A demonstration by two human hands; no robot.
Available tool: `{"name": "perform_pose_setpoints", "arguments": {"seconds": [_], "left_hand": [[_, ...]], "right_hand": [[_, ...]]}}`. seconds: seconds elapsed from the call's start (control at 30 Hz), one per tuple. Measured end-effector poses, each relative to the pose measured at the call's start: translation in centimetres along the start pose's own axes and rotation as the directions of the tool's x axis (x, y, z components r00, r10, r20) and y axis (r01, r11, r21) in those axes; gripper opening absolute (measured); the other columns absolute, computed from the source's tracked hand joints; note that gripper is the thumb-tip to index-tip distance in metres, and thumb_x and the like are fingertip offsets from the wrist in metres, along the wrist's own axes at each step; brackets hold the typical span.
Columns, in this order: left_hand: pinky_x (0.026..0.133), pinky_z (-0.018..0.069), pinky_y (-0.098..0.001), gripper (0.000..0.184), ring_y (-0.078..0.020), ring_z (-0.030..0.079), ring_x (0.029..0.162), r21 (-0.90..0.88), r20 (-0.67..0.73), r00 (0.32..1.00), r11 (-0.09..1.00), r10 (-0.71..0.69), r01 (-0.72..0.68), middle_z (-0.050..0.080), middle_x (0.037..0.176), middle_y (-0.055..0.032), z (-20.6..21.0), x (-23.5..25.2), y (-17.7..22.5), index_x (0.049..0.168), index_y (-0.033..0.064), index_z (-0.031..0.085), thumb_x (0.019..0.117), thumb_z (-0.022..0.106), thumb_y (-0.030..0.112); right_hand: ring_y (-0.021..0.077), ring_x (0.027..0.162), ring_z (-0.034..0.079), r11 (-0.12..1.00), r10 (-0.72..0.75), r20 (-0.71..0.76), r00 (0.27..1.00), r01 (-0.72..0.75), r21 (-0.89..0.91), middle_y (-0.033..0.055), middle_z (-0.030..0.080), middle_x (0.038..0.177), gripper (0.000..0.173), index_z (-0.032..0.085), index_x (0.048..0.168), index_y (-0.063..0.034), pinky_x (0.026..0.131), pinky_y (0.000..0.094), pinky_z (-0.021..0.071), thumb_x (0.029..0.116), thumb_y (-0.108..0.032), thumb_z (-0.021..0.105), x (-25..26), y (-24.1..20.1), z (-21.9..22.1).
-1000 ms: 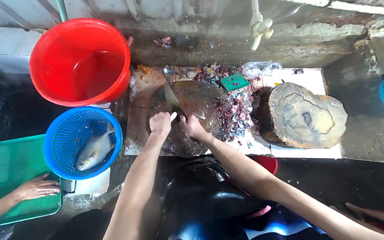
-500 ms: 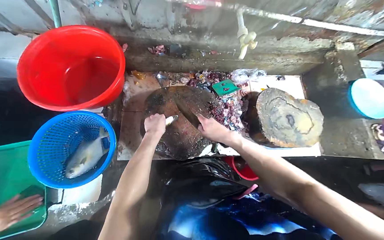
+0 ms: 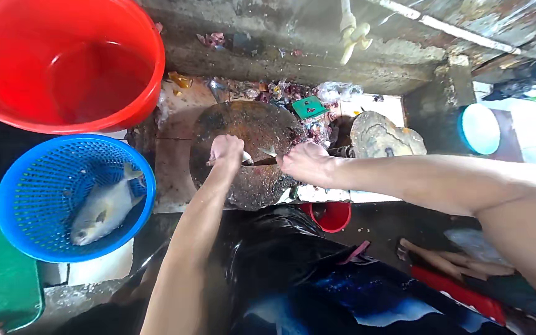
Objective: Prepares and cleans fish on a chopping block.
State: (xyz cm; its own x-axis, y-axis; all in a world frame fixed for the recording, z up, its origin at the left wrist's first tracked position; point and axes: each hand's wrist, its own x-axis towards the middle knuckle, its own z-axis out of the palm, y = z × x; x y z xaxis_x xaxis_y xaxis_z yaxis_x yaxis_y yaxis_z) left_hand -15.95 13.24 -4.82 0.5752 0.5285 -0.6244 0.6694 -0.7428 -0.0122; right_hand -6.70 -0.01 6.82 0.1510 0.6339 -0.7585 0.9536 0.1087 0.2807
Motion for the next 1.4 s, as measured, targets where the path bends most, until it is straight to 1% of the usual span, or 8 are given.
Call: {"name": "perform_pose_setpoints", "arguments": {"seconds": [0.3,0.53,0.7,0.9,1.0,1.13,1.27,1.4], "left_hand": [[0.083,0.0536,-0.0613,0.036,-0.0381,0.068,0.101,-0.121,-0.017,1.000,0.993,0.015,-0.017,0.071,0.108,-0.0182,-0.8,1.5,-2.3,0.102,0.0050,0.074,0.0726,0.087,0.022],[0.083,0.0547,-0.0590,0.028,-0.0374,0.068,0.105,-0.135,-0.014,1.000,0.991,0.016,-0.018,0.071,0.112,-0.0164,-0.8,1.7,-2.1,0.104,0.0070,0.074,0.0832,0.079,0.025],[0.079,0.0534,-0.0610,0.050,-0.0365,0.068,0.102,-0.169,-0.029,1.000,0.986,0.012,-0.017,0.072,0.108,-0.0156,-0.3,3.4,-3.6,0.102,0.0079,0.074,0.0597,0.093,0.028],[0.084,0.0538,-0.0600,0.049,-0.0360,0.067,0.109,-0.194,0.024,0.996,0.977,-0.088,0.091,0.071,0.116,-0.0157,-0.6,2.2,-2.6,0.111,0.0080,0.072,0.0728,0.085,0.037],[0.082,0.0528,-0.0638,0.037,-0.0389,0.067,0.109,-0.290,0.018,0.990,0.947,-0.137,0.136,0.071,0.114,-0.0186,0.6,1.6,-2.8,0.106,0.0065,0.073,0.0810,0.080,0.033],[0.086,0.0506,-0.0673,0.037,-0.0440,0.063,0.115,-0.413,0.062,0.970,0.878,-0.236,0.240,0.068,0.120,-0.0234,1.6,-0.2,-3.3,0.112,0.0028,0.071,0.0881,0.075,0.031],[0.082,0.0524,-0.0640,0.034,-0.0422,0.065,0.110,-0.392,-0.010,0.968,0.892,-0.249,0.226,0.070,0.115,-0.0210,0.7,-3.1,0.6,0.108,0.0025,0.071,0.0848,0.076,0.027],[0.090,0.0527,-0.0647,0.062,-0.0416,0.063,0.120,-0.464,0.013,0.984,0.871,-0.176,0.162,0.061,0.135,-0.0219,1.4,-4.5,3.7,0.141,0.0088,0.057,0.0873,0.072,0.035]], "right_hand": [[0.0559,0.108,0.065,0.859,0.200,0.118,0.973,-0.232,0.457,0.0325,0.064,0.119,0.040,0.045,0.147,-0.0086,0.082,0.0717,0.0531,0.1065,-0.009,0.043,2.1,-1.8,6.6],[0.0508,0.114,0.064,0.742,0.322,0.353,0.878,-0.466,0.482,0.0291,0.063,0.126,0.038,0.047,0.142,-0.0033,0.083,0.0669,0.0543,0.1046,-0.004,0.041,3.8,-7.4,-1.5],[0.0528,0.116,0.062,0.791,0.176,0.206,0.963,-0.263,0.552,0.0303,0.062,0.126,0.043,0.046,0.142,-0.0020,0.088,0.0701,0.0523,0.1000,-0.007,0.056,2.9,-3.3,1.6],[0.0498,0.120,0.061,0.761,0.298,0.244,0.923,-0.384,0.523,0.0295,0.061,0.130,0.044,0.042,0.147,0.0000,0.090,0.0655,0.0535,0.1049,-0.011,0.049,5.5,-7.0,-0.6],[0.0488,0.119,0.061,0.759,0.164,0.172,0.971,-0.236,0.607,0.0294,0.059,0.134,0.040,0.054,0.136,0.0054,0.092,0.0678,0.0525,0.0995,-0.010,0.060,6.6,-5.1,-1.4],[0.0294,0.091,0.067,0.710,0.032,0.247,0.968,-0.196,0.676,0.0197,0.065,0.103,0.027,0.059,0.117,0.0058,0.080,0.0488,0.0542,0.1006,-0.015,0.056,7.1,-2.2,-1.6],[0.0413,0.116,0.063,0.716,-0.003,0.204,0.979,-0.140,0.684,0.0281,0.062,0.124,0.040,0.055,0.130,0.0096,0.095,0.0613,0.0504,0.1018,-0.019,0.059,6.0,-2.5,-0.3],[0.0458,0.119,0.062,0.636,-0.013,0.087,0.996,-0.058,0.769,0.0299,0.062,0.128,0.046,0.055,0.135,0.0034,0.096,0.0675,0.0488,0.1042,-0.030,0.054,6.5,-0.1,5.3]]}}
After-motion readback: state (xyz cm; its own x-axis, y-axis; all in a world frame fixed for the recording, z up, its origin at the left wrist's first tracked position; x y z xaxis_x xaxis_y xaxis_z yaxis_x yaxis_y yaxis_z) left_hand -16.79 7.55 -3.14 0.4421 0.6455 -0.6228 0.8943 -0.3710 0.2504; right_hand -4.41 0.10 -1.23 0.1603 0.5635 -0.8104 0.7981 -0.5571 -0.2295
